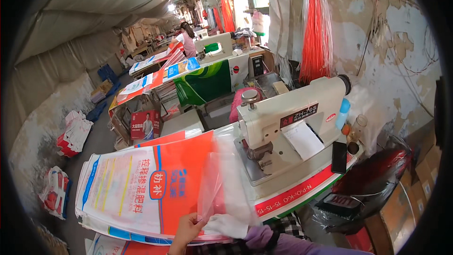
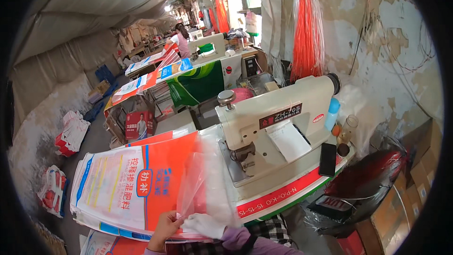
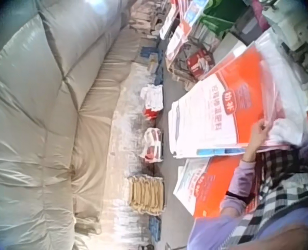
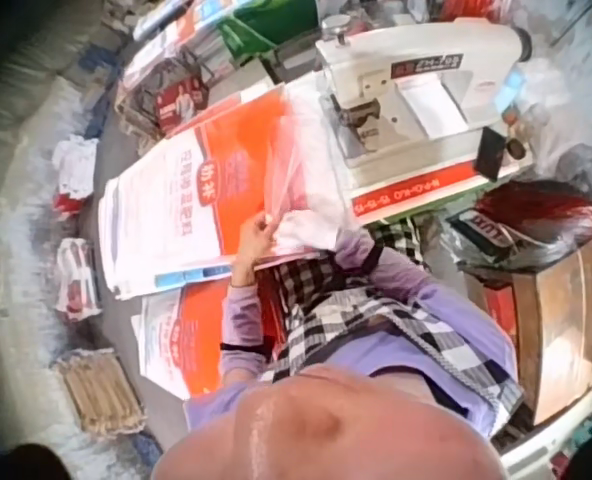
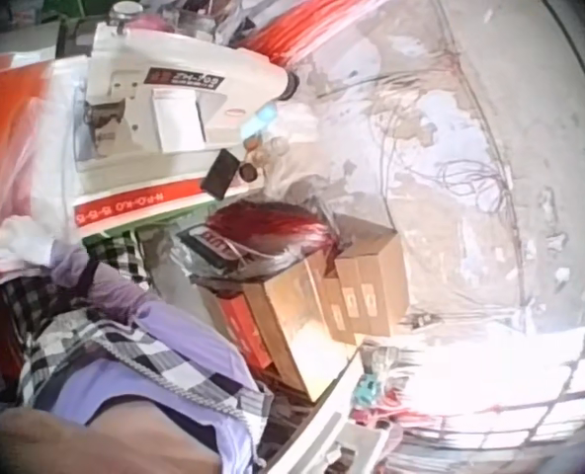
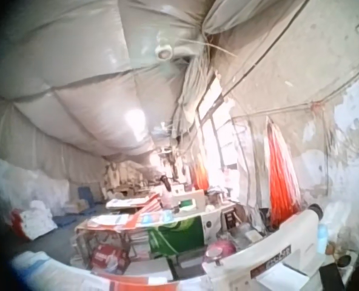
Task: Sewing large red and white plastic bags using an industrial sewing machine.
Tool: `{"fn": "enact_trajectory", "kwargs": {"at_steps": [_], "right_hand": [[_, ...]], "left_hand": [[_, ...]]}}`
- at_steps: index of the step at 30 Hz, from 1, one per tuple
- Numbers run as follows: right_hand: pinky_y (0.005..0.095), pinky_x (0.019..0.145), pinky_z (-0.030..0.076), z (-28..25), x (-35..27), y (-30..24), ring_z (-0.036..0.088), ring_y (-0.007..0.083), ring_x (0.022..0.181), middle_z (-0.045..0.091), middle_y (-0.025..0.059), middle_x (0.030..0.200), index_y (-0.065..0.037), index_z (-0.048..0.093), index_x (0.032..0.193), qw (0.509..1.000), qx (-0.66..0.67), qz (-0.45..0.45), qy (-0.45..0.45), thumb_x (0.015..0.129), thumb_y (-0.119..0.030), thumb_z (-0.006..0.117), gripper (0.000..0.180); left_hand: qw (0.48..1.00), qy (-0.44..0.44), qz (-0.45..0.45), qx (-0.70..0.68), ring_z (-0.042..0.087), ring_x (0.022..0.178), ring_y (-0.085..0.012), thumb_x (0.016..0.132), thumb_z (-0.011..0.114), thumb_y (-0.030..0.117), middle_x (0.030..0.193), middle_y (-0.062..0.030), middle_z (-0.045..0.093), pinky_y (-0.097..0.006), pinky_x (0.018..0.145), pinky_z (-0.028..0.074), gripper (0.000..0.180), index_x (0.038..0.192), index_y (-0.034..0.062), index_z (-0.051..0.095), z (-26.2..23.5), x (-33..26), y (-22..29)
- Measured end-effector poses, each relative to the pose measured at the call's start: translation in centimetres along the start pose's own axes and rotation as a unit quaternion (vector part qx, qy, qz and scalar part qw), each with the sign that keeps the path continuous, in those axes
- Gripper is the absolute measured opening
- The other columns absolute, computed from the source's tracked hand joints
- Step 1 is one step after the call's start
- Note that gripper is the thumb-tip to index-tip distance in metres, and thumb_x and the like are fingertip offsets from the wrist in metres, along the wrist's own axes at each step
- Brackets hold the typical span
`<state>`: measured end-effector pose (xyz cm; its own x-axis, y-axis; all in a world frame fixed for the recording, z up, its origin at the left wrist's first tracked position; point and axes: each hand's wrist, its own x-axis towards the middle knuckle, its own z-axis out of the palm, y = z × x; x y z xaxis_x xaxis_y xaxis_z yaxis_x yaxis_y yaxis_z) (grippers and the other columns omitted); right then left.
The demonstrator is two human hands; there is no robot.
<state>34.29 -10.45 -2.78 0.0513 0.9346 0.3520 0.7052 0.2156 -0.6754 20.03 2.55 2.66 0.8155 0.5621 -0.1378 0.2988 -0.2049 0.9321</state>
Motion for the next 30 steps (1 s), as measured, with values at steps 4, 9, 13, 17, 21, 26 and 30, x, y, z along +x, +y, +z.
{"fn": "enact_trajectory", "kwargs": {"at_steps": [4,9,13,17,21,26,30], "right_hand": [[0.0394,0.09,0.047,2.6,2.1,1.4,0.06,0.0263,0.102,0.064,0.011,0.109,-0.005,0.066,0.102,0.97,0.187,0.094,0.126,0.087,-0.027,0.057,0.028],[0.0408,0.086,0.049,3.0,7.7,-8.8,0.061,0.0283,0.095,0.066,0.0151,0.096,-0.007,0.065,0.103,0.967,-0.048,-0.181,-0.171,0.079,-0.024,0.063,0.029],[0.0393,0.045,0.045,-0.2,11.8,2.1,0.056,0.026,0.045,0.056,0.0133,0.053,-0.008,0.064,0.061,0.962,-0.24,-0.005,0.131,0.074,-0.026,0.061,0.022],[0.0391,0.075,0.051,-1.3,9.0,1.6,0.064,0.025,0.087,0.067,0.0118,0.095,-0.007,0.065,0.096,0.959,-0.066,-0.03,0.275,0.081,-0.026,0.061,0.025],[0.0409,0.097,0.044,-1.8,5.8,8.2,0.054,0.0306,0.113,0.059,0.0132,0.121,-0.008,0.057,0.122,0.952,0.069,0.157,0.255,0.079,-0.034,0.07,0.051],[0.0423,0.102,0.04,-5.4,5.3,1.1,0.051,0.0345,0.117,0.056,0.0153,0.126,-0.011,0.06,0.121,0.818,-0.034,0.198,0.54,0.079,-0.028,0.072,0.047],[0.0393,0.092,0.047,-5.0,3.5,6.1,0.059,0.0306,0.1,0.061,0.0157,0.113,-0.008,0.064,0.114,0.948,-0.154,0.028,0.278,0.084,-0.025,0.067,0.035]], "left_hand": [[0.961,0.108,0.096,0.234,0.056,0.052,-0.0115,0.084,0.071,0.017,0.053,-0.0018,0.055,-0.033,0.047,0.042,0.019,0.075,0.0025,0.062,-1.6,-1.0,3.6],[0.883,0.178,0.139,0.41,0.049,0.045,-0.0181,0.075,0.072,0.009,0.052,-0.0096,0.052,-0.032,0.046,0.037,0.017,0.069,0.0001,0.059,-4.0,-9.0,8.0],[0.814,0.128,-0.12,0.554,0.067,0.077,-0.0232,0.084,0.067,0.01,0.082,-0.0085,0.071,-0.037,0.089,0.05,0.012,0.094,0.0056,0.072,-7.3,-18.8,9.5],[0.801,0.223,0.079,0.55,0.066,0.066,-0.0242,0.081,0.07,0.004,0.079,-0.0109,0.07,-0.035,0.064,0.051,0.012,0.093,0.0057,0.073,-5.2,-19.8,7.6],[0.816,0.234,-0.018,0.528,0.066,0.067,-0.0241,0.082,0.069,0.001,0.074,-0.0097,0.069,-0.037,0.065,0.051,0.009,0.088,0.0051,0.074,-5.7,-20.8,5.2],[0.808,0.386,0.109,0.431,0.042,0.051,-0.0197,0.08,0.067,0.005,0.057,-0.0088,0.047,-0.033,0.05,0.034,0.015,0.075,-0.0016,0.055,-5.4,-19.8,3.5],[0.826,0.382,0.087,0.404,0.038,0.054,-0.0199,0.082,0.065,0.001,0.06,-0.0082,0.044,-0.031,0.052,0.033,0.014,0.076,-0.0012,0.053,-5.8,-19.0,3.1]]}}
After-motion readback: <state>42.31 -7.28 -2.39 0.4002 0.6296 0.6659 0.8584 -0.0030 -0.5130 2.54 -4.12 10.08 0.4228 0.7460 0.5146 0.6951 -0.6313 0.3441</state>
